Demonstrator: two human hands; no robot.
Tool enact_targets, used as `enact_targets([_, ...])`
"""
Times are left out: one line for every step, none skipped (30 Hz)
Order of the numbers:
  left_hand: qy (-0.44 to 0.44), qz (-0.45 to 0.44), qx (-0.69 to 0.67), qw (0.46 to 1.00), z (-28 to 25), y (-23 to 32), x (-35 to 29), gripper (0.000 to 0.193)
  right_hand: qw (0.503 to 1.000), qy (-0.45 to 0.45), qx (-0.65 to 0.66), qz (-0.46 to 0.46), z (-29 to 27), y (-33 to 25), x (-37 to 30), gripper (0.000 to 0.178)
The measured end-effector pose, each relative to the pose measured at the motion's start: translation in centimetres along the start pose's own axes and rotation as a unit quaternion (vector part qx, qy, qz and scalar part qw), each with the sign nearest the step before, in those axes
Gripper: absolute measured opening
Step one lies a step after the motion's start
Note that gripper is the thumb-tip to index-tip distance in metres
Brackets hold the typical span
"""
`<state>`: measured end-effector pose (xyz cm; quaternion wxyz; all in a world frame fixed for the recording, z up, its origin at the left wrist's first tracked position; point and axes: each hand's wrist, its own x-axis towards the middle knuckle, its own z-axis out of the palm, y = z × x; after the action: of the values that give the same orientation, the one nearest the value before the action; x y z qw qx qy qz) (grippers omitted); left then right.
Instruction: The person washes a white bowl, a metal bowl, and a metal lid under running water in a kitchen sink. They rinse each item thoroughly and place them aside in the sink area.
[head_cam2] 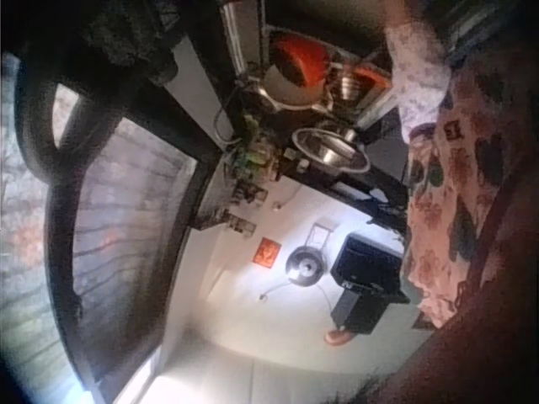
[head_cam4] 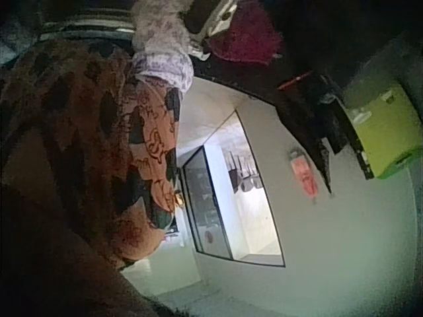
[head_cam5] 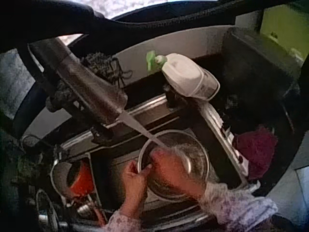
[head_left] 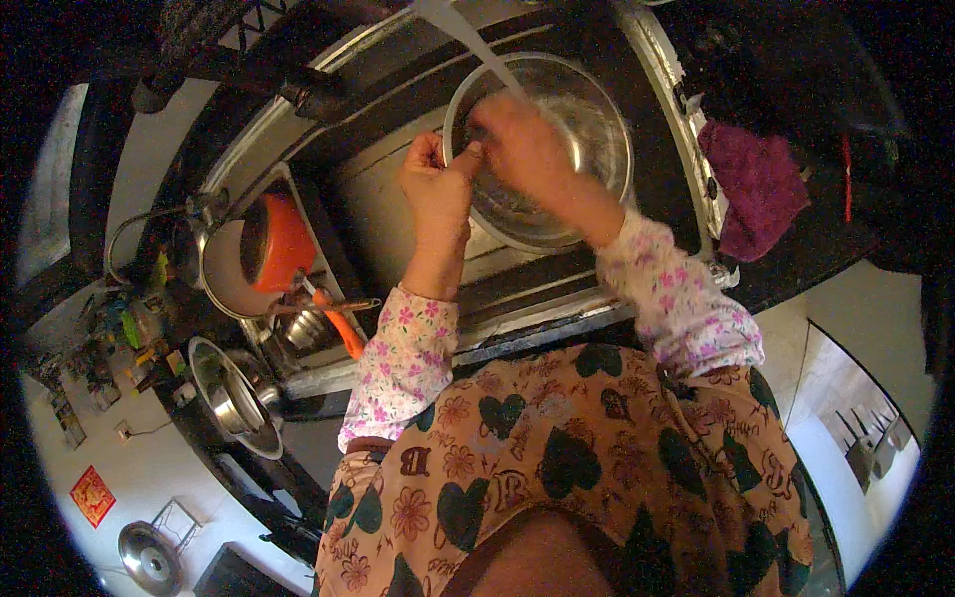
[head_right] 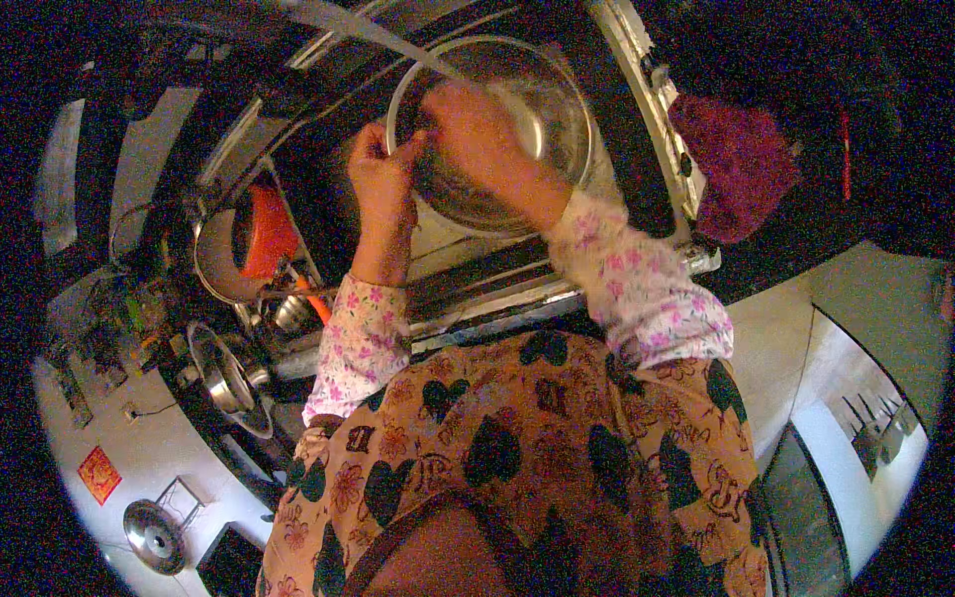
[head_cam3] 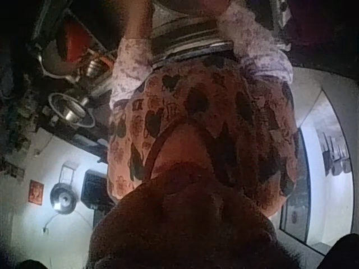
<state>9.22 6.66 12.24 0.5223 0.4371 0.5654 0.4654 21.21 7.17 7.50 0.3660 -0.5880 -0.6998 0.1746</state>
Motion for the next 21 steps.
enact_targets([0.004, 0.008, -0.003, 1.0, -0.3, -0.1, 0.0, 0.022, 0.999, -0.001, -0.014, 0.052, -1.1, 0.6, 1.1, 0.025])
enact_targets([0.023, 0.0, -0.009, 1.0, -0.5, 0.2, -0.3, 0.022, 0.994, -0.001, -0.028, 0.105, -1.8, 1.1, 1.4, 0.025])
enact_targets([0.036, -0.008, -0.018, 0.999, -0.3, 0.7, -0.3, 0.022, 0.993, -0.026, -0.047, 0.109, -2.6, 2.1, 0.8, 0.025])
enact_targets([0.054, -0.014, -0.026, 0.998, -0.3, 1.0, -0.4, 0.023, 0.991, -0.054, -0.063, 0.11, -3.0, 3.0, -0.3, 0.026])
enact_targets([0.061, -0.017, -0.043, 0.997, -0.3, 0.8, -0.3, 0.023, 0.987, -0.081, -0.079, 0.11, -3.1, 3.3, -1.0, 0.027])
enact_targets([0.067, -0.021, -0.059, 0.996, -0.4, 0.5, 0.0, 0.022, 0.984, -0.132, -0.05, 0.107, -3.1, 2.2, -1.9, 0.026])
enact_targets([0.071, -0.025, -0.074, 0.994, -0.3, -0.1, 0.2, 0.022, 0.978, -0.181, -0.021, 0.104, -3.1, 0.5, -3.1, 0.026])
enact_targets([0.055, -0.041, -0.066, 0.995, -0.3, -0.9, 0.5, 0.022, 0.968, -0.23, 0.008, 0.102, -2.8, -0.5, -3.6, 0.026])
enact_targets([0.036, -0.059, -0.057, 0.996, -0.1, -1.9, 0.7, 0.023, 0.98, -0.17, 0.018, 0.099, -2.0, -0.8, -3.3, 0.025])
enact_targets([0.018, -0.076, -0.048, 0.996, 0.5, -2.0, 0.6, 0.023, 0.989, -0.109, 0.027, 0.095, -0.7, -0.7, -2.8, 0.024])
enact_targets([0.012, -0.056, -0.016, 0.998, 1.6, -1.8, 0.0, 0.024, 0.994, -0.047, 0.037, 0.09, 0.0, -0.2, -2.2, 0.024])
enact_targets([-0.004, -0.02, 0.039, 0.999, 1.9, -1.4, -0.1, 0.024, 0.994, -0.033, -0.016, 0.107, -0.2, 1.0, -1.5, 0.023])
enact_targets([-0.02, 0.017, 0.094, 0.995, 2.1, -1.0, -0.1, 0.025, 0.99, -0.017, -0.068, 0.123, -1.0, 2.8, -0.4, 0.022])
enact_targets([-0.035, 0.056, 0.146, 0.987, 2.3, -0.3, 0.0, 0.025, 0.983, -0.002, -0.121, 0.137, -2.0, 4.2, 0.0, 0.021])
enact_targets([-0.021, 0.071, 0.183, 0.98, 2.6, 0.9, 0.1, 0.024, 0.979, -0.03, -0.156, 0.128, -2.3, 5.4, -1.0, 0.02])
enact_targets([-0.02, 0.102, 0.196, 0.975, 3.1, 1.5, 0.3, 0.024, 0.973, -0.059, -0.192, 0.117, -2.4, 6.9, -2.5, 0.02])
enact_targets([-0.019, 0.132, 0.206, 0.969, 4.0, 1.9, 0.6, 0.025, 0.963, -0.087, -0.23, 0.107, -2.6, 7.6, -3.5, 0.02])
enact_targets([-0.009, 0.16, 0.219, 0.963, 4.5, 2.1, 0.8, 0.025, 0.96, -0.157, -0.191, 0.131, -2.8, 6.6, -4.4, 0.02])
enact_targets([-0.031, 0.166, 0.244, 0.955, 5.0, 2.2, 1.1, 0.026, 0.949, -0.227, -0.156, 0.153, -3.2, 5.3, -5.8, 0.02])
enact_targets([-0.044, 0.218, 0.273, 0.936, 5.5, 1.6, 1.6, 0.029, 0.949, -0.25, -0.115, 0.155, -3.5, 4.6, -7.1, 0.021])
enact_targets([-0.053, 0.267, 0.302, 0.914, 6.0, 0.9, 2.2, 0.033, 0.945, -0.278, -0.076, 0.155, -3.9, 4.2, -8.2, 0.022])
